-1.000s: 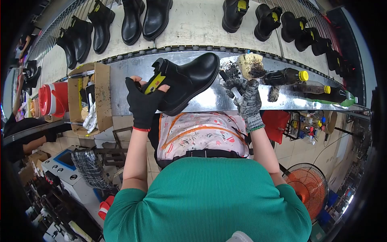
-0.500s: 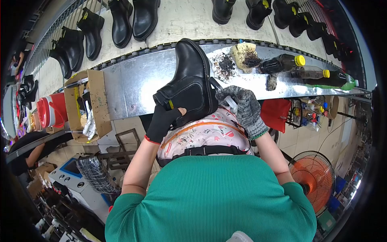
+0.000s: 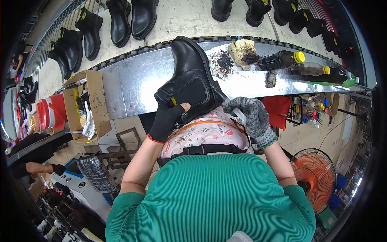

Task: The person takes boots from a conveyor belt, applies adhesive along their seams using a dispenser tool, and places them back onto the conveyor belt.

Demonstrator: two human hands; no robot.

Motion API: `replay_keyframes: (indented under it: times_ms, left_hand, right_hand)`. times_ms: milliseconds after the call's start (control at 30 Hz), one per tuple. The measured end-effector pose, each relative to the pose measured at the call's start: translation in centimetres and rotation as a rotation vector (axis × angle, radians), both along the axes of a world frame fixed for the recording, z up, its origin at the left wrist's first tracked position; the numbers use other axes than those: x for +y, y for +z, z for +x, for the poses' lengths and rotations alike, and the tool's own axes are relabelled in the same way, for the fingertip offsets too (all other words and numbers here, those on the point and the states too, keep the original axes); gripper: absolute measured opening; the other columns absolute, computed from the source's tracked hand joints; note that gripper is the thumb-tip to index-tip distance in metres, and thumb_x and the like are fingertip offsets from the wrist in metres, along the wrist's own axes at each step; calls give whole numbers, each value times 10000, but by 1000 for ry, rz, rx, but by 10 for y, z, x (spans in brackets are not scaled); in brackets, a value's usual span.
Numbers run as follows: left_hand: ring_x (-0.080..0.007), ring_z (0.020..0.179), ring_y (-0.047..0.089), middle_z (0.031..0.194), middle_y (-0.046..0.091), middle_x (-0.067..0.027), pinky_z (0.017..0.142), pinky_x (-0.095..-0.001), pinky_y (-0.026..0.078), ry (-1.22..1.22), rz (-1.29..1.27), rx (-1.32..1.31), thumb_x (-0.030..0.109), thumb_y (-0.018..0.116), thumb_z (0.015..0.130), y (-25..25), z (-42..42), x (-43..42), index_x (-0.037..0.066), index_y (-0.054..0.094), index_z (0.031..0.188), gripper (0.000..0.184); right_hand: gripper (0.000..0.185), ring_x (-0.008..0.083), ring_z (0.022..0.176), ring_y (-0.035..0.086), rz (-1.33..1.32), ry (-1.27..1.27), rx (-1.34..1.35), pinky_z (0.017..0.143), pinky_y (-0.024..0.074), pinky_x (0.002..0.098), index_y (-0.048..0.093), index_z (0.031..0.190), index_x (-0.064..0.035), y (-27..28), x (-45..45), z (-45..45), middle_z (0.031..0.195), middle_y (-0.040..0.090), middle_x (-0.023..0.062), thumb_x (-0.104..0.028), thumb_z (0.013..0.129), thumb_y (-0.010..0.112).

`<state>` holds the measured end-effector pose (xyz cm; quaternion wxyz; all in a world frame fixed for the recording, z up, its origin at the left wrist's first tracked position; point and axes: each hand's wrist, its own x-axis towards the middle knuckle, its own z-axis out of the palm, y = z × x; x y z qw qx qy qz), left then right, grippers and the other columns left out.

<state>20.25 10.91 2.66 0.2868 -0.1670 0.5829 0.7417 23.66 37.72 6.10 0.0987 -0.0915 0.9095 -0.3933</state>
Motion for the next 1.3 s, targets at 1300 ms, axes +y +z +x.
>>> replay_keyframes:
  times_ms: [1300]
  left_hand:
    - [-132,666,607,813,623,-18,621,-260,503,36,102,127,123,680,760,-15,-208,24,66,620,931,190]
  right_hand:
    - [320,48,481,426,-1334,-973,-125,434,380,195,496,1208,-115,-86,15,-39,599,474,-48,-249,922,548]
